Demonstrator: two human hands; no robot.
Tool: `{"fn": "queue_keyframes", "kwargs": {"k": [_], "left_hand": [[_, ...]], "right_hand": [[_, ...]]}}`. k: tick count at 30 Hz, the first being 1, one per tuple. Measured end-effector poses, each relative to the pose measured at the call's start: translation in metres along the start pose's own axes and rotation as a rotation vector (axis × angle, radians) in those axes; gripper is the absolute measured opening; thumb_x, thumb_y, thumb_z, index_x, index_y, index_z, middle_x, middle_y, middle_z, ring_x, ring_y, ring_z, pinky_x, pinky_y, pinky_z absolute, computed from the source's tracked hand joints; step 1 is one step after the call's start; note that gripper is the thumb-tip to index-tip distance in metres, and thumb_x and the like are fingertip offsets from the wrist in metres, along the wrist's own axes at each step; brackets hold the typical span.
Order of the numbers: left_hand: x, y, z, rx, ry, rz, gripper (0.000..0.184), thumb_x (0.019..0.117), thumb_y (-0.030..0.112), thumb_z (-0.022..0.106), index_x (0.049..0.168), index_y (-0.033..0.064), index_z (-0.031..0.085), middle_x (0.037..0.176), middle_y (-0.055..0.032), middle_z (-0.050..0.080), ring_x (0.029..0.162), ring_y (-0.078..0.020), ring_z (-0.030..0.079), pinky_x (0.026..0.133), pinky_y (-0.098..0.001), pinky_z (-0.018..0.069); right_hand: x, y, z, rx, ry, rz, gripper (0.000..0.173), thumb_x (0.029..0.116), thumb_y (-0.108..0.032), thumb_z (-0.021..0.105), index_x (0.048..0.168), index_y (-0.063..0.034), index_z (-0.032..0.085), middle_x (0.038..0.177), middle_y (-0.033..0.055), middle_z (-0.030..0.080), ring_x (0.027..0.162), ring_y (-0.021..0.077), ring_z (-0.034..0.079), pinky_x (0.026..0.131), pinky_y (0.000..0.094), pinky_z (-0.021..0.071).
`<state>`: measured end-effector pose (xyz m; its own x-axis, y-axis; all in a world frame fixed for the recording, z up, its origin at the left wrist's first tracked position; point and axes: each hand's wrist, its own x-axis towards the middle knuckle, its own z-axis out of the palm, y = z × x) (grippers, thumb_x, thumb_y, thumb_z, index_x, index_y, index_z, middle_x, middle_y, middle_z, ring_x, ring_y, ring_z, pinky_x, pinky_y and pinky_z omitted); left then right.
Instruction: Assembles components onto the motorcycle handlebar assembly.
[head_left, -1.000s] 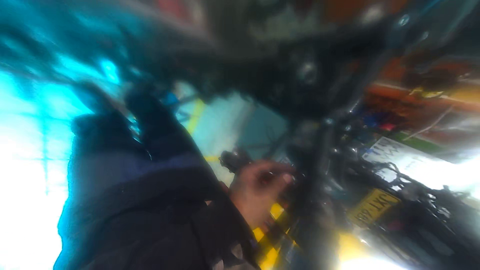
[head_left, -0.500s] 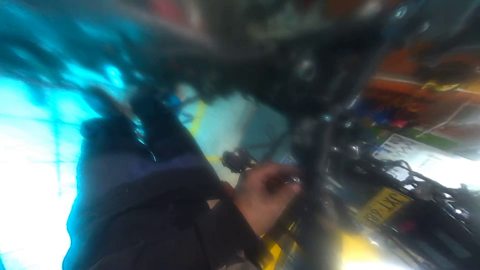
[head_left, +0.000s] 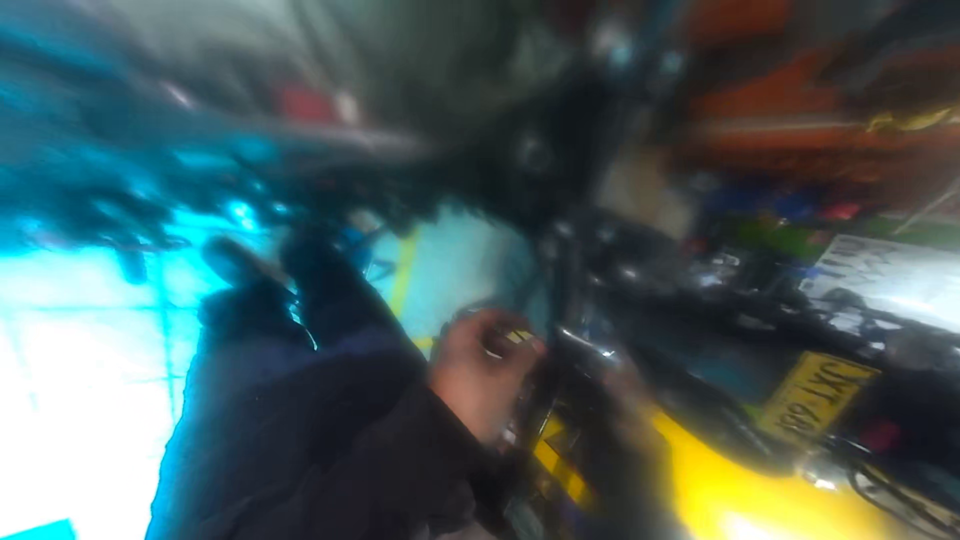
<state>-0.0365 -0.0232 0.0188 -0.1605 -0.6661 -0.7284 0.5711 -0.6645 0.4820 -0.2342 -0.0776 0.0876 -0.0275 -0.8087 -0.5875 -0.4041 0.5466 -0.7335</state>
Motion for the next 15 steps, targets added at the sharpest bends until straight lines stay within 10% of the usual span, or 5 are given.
{"fn": "queue_keyframes", "kwargs": {"k": [9, 15], "left_hand": [[-0.004, 0.006, 0.013, -0.116, 0.082, -0.053, 0.009, 0.0997, 0.010, 0.066, 0.106, 0.0041, 0.069, 0.081, -0.0091, 0.071, 0.060, -0.0180, 0.070, 0.058, -0.0328, 0.0641], [-0.001, -0.016, 0.017, -0.024, 0.071, 0.201, 0.011, 0.1008, 0.013, 0.065, 0.108, 0.0088, 0.073, 0.083, -0.0010, 0.072, 0.064, -0.0084, 0.067, 0.059, -0.0243, 0.0589]], "right_hand": [[-0.002, 0.003, 0.000, 0.065, 0.019, 0.000, 0.050, 0.0693, -0.033, 0.094, 0.110, -0.0166, 0.068, 0.092, 0.0019, 0.074, 0.078, 0.0088, 0.072, 0.071, 0.0271, 0.0627], [-0.001, 0.002, -0.002, 0.000, 0.032, 0.003, 0.050, 0.0668, -0.039, 0.094, 0.105, -0.0211, 0.068, 0.086, -0.0031, 0.073, 0.070, 0.0034, 0.069, 0.062, 0.0219, 0.0603]]}}
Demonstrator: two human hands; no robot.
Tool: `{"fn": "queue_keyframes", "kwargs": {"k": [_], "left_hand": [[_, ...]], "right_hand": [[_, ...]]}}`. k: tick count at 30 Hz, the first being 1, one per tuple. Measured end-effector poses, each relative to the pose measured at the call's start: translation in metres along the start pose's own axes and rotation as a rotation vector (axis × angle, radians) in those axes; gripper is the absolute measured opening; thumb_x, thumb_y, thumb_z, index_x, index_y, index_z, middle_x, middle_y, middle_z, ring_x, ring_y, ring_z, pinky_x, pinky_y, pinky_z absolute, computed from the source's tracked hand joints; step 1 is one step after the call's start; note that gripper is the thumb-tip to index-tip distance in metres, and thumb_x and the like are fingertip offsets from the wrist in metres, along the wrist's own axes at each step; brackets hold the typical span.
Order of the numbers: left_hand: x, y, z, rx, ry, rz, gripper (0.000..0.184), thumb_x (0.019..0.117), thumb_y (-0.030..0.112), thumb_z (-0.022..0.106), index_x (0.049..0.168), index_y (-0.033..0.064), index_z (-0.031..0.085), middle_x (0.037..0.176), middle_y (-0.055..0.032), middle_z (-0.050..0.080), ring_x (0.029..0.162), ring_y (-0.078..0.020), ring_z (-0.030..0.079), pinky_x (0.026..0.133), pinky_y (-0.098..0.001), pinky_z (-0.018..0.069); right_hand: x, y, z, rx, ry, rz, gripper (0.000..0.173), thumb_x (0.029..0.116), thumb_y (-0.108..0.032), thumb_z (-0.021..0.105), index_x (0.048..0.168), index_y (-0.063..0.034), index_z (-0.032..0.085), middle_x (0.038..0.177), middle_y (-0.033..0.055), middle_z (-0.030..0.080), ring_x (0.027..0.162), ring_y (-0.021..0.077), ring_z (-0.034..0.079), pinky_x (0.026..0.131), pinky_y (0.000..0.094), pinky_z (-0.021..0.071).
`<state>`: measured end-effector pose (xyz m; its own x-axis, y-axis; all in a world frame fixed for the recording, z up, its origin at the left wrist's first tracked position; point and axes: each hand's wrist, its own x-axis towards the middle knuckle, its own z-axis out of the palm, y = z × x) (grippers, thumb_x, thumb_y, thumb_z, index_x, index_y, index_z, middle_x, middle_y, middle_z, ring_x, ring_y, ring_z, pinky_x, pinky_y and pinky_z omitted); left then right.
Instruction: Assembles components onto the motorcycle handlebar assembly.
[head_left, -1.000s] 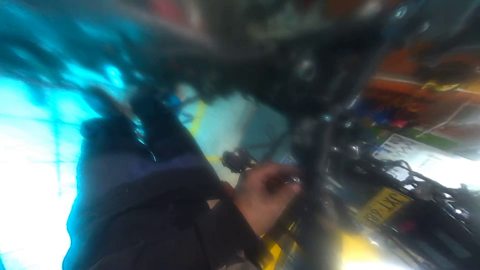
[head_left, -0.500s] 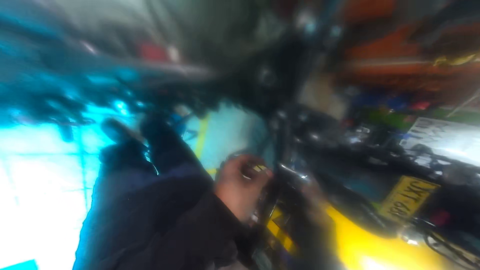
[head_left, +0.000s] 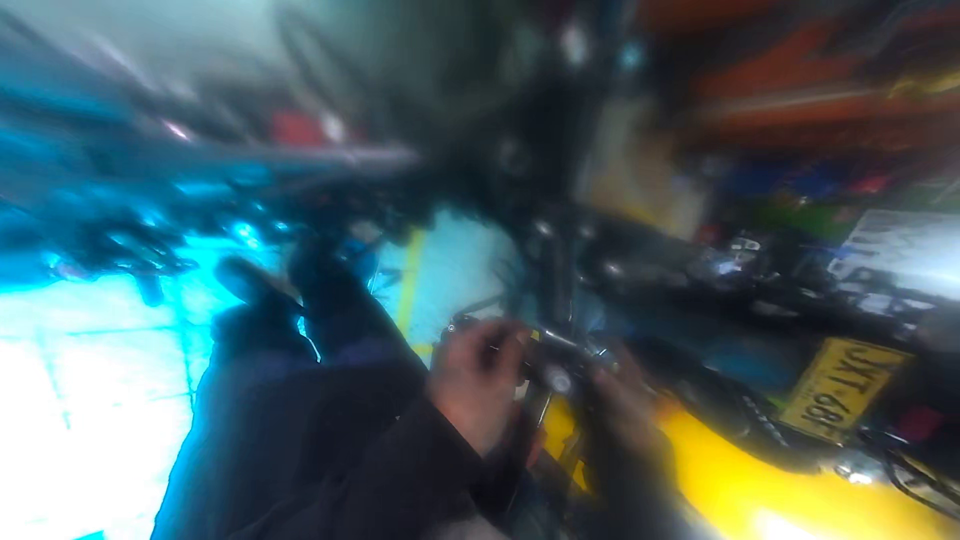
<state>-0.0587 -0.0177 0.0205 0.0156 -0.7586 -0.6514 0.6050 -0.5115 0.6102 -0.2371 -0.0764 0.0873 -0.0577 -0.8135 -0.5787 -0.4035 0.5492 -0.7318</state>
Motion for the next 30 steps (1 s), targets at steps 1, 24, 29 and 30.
{"fn": "queue_keyframes", "kwargs": {"k": [1, 24, 29, 30], "left_hand": [[-0.001, -0.001, -0.001, 0.004, -0.019, 0.002, 0.013, 0.1016, 0.014, 0.064, 0.109, 0.0100, 0.074, 0.083, -0.0004, 0.072, 0.064, -0.0082, 0.067, 0.059, -0.0246, 0.0584], [0.018, -0.005, -0.036, -0.062, -0.381, -0.024, 0.018, 0.0938, -0.002, 0.069, 0.110, 0.0037, 0.075, 0.096, -0.0068, 0.077, 0.079, -0.0165, 0.075, 0.074, -0.0322, 0.0661], [0.017, -0.005, -0.036, -0.061, -0.382, -0.051, 0.014, 0.0923, -0.001, 0.071, 0.106, 0.0014, 0.075, 0.090, -0.0083, 0.076, 0.076, -0.0183, 0.075, 0.072, -0.0327, 0.0663], [0.016, -0.004, -0.035, -0.051, -0.379, -0.065, 0.014, 0.0923, -0.001, 0.071, 0.105, 0.0014, 0.075, 0.089, -0.0084, 0.076, 0.075, -0.0181, 0.075, 0.072, -0.0322, 0.0661]], "right_hand": [[0.000, -0.001, -0.001, -0.009, -0.009, -0.001, 0.050, 0.0669, -0.040, 0.094, 0.105, -0.0218, 0.068, 0.087, -0.0036, 0.073, 0.071, 0.0034, 0.069, 0.063, 0.0221, 0.0606], [-0.004, -0.024, -0.008, -0.213, -0.112, -0.120, 0.046, 0.0693, -0.028, 0.092, 0.108, -0.0246, 0.068, 0.092, -0.0071, 0.072, 0.078, 0.0007, 0.069, 0.069, 0.0186, 0.0601], [0.003, -0.020, -0.010, -0.159, -0.092, -0.084, 0.045, 0.0669, -0.028, 0.093, 0.104, -0.0233, 0.069, 0.089, -0.0055, 0.072, 0.076, 0.0018, 0.068, 0.069, 0.0193, 0.0600], [0.003, -0.020, -0.010, -0.154, -0.098, -0.090, 0.045, 0.0674, -0.027, 0.093, 0.105, -0.0228, 0.069, 0.090, -0.0050, 0.072, 0.077, 0.0020, 0.068, 0.069, 0.0193, 0.0599]]}}
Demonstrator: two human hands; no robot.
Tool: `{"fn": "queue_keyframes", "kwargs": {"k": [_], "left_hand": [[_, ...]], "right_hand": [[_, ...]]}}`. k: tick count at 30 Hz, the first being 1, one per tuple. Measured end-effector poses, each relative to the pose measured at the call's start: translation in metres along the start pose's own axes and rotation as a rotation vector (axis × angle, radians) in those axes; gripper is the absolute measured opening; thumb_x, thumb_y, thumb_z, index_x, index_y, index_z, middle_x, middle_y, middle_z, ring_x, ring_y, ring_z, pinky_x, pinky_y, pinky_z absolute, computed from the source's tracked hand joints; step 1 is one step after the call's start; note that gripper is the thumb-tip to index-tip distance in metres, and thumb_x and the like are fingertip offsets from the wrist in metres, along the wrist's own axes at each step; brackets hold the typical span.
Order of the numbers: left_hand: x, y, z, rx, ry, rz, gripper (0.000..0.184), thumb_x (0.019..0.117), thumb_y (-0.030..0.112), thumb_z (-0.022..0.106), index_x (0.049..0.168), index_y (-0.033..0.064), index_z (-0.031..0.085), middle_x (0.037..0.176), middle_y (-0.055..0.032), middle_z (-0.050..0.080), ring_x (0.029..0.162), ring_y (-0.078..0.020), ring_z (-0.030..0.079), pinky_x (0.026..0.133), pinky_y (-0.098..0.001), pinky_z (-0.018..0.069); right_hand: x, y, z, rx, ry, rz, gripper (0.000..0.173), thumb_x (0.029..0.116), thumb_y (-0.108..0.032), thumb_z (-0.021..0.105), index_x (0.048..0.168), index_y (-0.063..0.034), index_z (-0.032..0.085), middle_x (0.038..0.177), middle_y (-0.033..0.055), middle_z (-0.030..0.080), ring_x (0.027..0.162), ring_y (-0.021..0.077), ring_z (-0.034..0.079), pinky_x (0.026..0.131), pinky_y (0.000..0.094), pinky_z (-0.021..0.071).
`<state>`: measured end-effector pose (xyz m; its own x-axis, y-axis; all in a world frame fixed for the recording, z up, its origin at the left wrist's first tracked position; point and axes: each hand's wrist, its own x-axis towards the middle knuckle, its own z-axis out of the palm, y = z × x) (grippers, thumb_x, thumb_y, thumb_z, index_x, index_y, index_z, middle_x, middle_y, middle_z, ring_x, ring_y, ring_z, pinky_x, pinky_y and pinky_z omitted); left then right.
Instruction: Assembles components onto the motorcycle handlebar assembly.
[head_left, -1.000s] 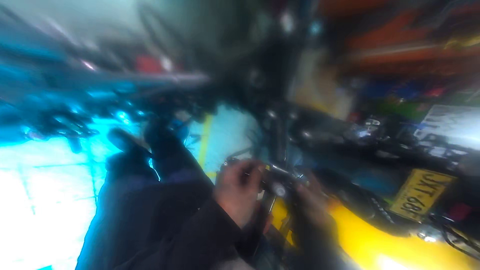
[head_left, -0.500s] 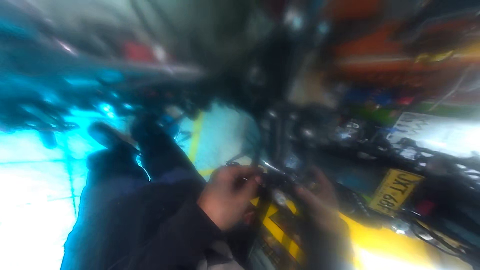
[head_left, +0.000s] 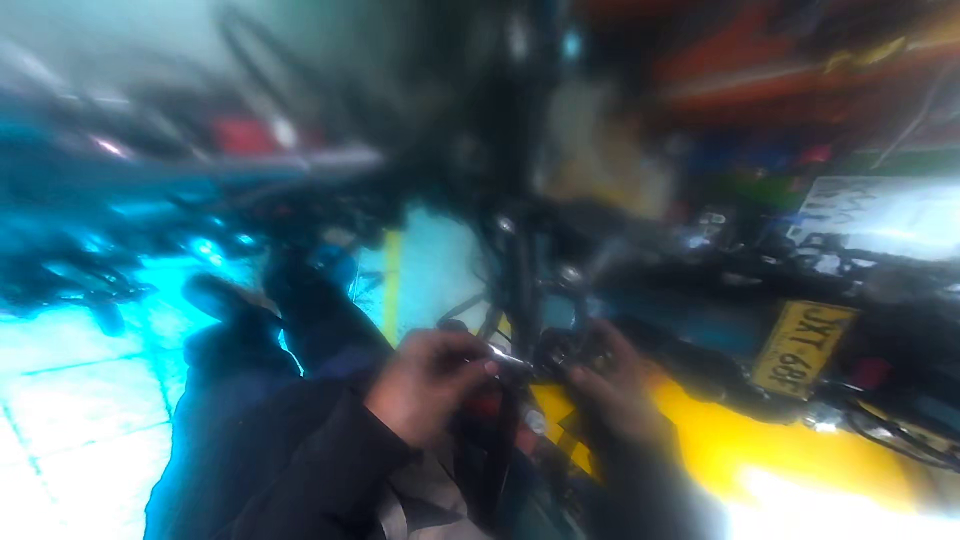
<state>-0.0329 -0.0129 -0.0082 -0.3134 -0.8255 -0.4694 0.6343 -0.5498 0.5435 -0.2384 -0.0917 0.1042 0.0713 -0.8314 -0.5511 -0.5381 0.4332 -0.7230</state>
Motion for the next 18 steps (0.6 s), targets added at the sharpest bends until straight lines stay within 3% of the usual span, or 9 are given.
{"fn": "queue_keyframes", "kwargs": {"k": [6, 13, 18], "left_hand": [[0.001, 0.000, 0.000, -0.019, -0.010, -0.003, 0.017, 0.0922, -0.004, 0.070, 0.108, 0.0006, 0.075, 0.091, -0.0095, 0.077, 0.075, -0.0184, 0.076, 0.072, -0.0327, 0.0665], [0.006, 0.000, -0.005, -0.096, -0.013, -0.042, 0.017, 0.0874, -0.005, 0.075, 0.104, -0.0010, 0.074, 0.088, -0.0117, 0.076, 0.074, -0.0204, 0.076, 0.073, -0.0338, 0.0665], [0.006, -0.016, -0.004, -0.090, 0.001, 0.081, 0.014, 0.0888, 0.005, 0.077, 0.103, 0.0047, 0.077, 0.095, -0.0038, 0.077, 0.079, -0.0121, 0.074, 0.074, -0.0280, 0.0647]], "right_hand": [[-0.002, -0.003, 0.002, -0.047, 0.004, -0.017, 0.046, 0.0678, -0.024, 0.092, 0.106, -0.0216, 0.067, 0.088, -0.0050, 0.070, 0.074, 0.0018, 0.067, 0.065, 0.0181, 0.0589], [0.000, 0.004, -0.001, -0.001, -0.050, -0.030, 0.048, 0.0704, -0.029, 0.092, 0.110, -0.0220, 0.066, 0.092, -0.0059, 0.072, 0.079, 0.0009, 0.069, 0.070, 0.0186, 0.0601], [0.002, 0.000, 0.000, -0.007, -0.087, -0.032, 0.053, 0.0684, -0.032, 0.092, 0.114, -0.0217, 0.066, 0.100, -0.0062, 0.073, 0.087, 0.0030, 0.071, 0.076, 0.0222, 0.0624]]}}
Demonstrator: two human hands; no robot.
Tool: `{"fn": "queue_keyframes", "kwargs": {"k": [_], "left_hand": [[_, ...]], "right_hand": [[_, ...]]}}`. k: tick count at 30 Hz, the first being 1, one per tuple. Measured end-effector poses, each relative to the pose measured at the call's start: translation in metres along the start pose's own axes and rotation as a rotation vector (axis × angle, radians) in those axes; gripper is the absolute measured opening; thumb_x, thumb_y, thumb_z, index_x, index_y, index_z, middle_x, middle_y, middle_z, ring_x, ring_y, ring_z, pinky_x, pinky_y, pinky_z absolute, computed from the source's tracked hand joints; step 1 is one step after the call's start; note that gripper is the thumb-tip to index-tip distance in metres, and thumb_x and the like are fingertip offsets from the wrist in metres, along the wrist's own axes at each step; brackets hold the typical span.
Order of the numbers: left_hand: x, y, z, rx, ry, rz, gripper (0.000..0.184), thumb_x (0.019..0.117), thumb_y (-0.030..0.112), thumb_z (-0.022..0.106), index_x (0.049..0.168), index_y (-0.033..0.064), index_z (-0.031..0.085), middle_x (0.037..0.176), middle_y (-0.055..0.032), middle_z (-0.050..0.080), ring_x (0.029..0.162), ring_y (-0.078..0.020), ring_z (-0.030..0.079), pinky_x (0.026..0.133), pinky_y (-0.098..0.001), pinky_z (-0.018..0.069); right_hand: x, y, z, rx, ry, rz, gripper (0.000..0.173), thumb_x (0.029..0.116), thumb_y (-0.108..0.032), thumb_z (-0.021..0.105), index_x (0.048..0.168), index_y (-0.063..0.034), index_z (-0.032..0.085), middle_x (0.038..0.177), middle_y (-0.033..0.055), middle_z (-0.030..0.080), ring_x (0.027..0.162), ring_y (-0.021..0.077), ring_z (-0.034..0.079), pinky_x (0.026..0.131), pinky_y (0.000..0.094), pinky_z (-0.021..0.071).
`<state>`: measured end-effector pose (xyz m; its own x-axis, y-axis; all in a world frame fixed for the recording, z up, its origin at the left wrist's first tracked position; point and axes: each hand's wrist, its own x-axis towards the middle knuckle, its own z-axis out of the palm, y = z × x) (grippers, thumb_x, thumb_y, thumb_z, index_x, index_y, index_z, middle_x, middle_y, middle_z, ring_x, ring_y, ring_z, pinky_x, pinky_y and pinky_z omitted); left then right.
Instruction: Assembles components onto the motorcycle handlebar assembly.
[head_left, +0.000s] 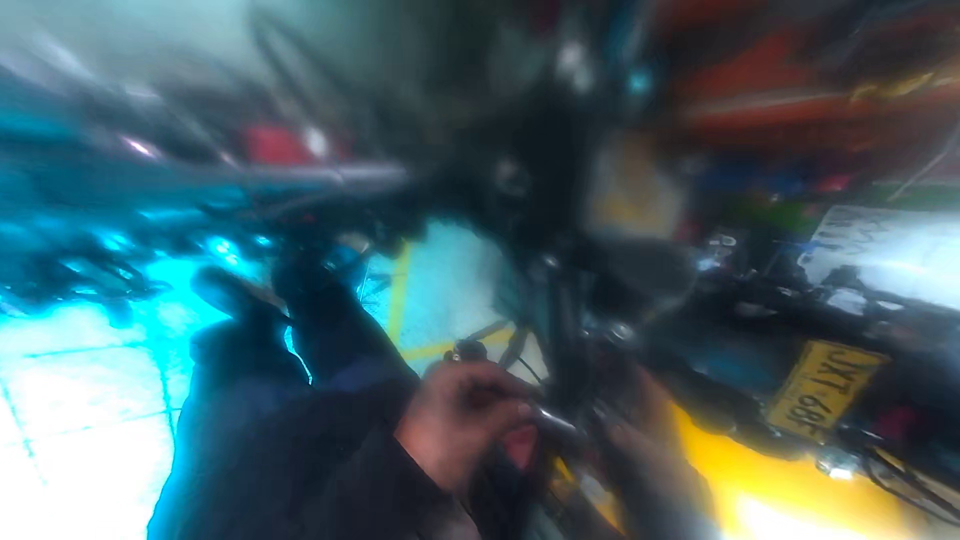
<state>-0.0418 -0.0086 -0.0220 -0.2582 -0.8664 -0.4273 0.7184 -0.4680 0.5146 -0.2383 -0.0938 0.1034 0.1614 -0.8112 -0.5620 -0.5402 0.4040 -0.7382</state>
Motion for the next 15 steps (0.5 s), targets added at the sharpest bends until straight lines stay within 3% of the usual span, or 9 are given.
{"fn": "queue_keyframes", "kwargs": {"k": [4, 7, 10, 12, 15], "left_hand": [[-0.002, -0.021, 0.001, 0.057, 0.010, 0.198, 0.013, 0.0947, 0.014, 0.073, 0.104, 0.0068, 0.078, 0.100, -0.0018, 0.075, 0.088, -0.0070, 0.072, 0.078, -0.0244, 0.0627], [-0.002, -0.030, 0.005, 0.060, 0.057, 0.326, 0.012, 0.0955, 0.012, 0.072, 0.101, 0.0043, 0.078, 0.100, -0.0058, 0.075, 0.089, -0.0074, 0.072, 0.079, -0.0223, 0.0618], [-0.002, -0.019, 0.003, 0.008, 0.066, 0.253, 0.011, 0.0951, 0.006, 0.070, 0.101, -0.0006, 0.077, 0.101, -0.0123, 0.075, 0.091, -0.0110, 0.072, 0.080, -0.0227, 0.0600], [-0.003, -0.009, 0.002, -0.023, 0.073, 0.144, 0.012, 0.0949, 0.005, 0.070, 0.101, -0.0025, 0.077, 0.102, -0.0142, 0.076, 0.095, -0.0134, 0.073, 0.085, -0.0242, 0.0607], [0.000, -0.009, -0.001, -0.030, 0.076, 0.083, 0.012, 0.0943, 0.006, 0.072, 0.100, -0.0025, 0.078, 0.099, -0.0148, 0.076, 0.094, -0.0140, 0.073, 0.084, -0.0241, 0.0600]], "right_hand": [[-0.006, 0.011, -0.019, -0.136, -0.103, -0.051, 0.059, 0.0832, -0.039, 0.083, 0.135, -0.0234, 0.060, 0.117, -0.0086, 0.073, 0.103, 0.0039, 0.070, 0.091, 0.0250, 0.0599], [-0.007, 0.002, -0.011, -0.119, -0.012, 0.024, 0.064, 0.0765, -0.043, 0.088, 0.130, -0.0202, 0.063, 0.113, -0.0068, 0.073, 0.100, 0.0047, 0.071, 0.088, 0.0276, 0.0610], [-0.002, -0.009, -0.010, -0.102, -0.085, 0.067, 0.056, 0.0786, -0.041, 0.087, 0.128, -0.0266, 0.064, 0.115, -0.0151, 0.073, 0.102, -0.0020, 0.069, 0.089, 0.0229, 0.0600], [-0.013, -0.010, -0.020, -0.110, -0.114, 0.119, 0.050, 0.0823, -0.032, 0.085, 0.128, -0.0284, 0.065, 0.116, -0.0187, 0.072, 0.104, -0.0058, 0.067, 0.090, 0.0193, 0.0578], [-0.039, -0.002, -0.049, -0.109, -0.176, 0.258, 0.044, 0.0836, -0.015, 0.082, 0.123, -0.0294, 0.069, 0.115, -0.0196, 0.072, 0.105, -0.0065, 0.065, 0.094, 0.0196, 0.0552]]}}
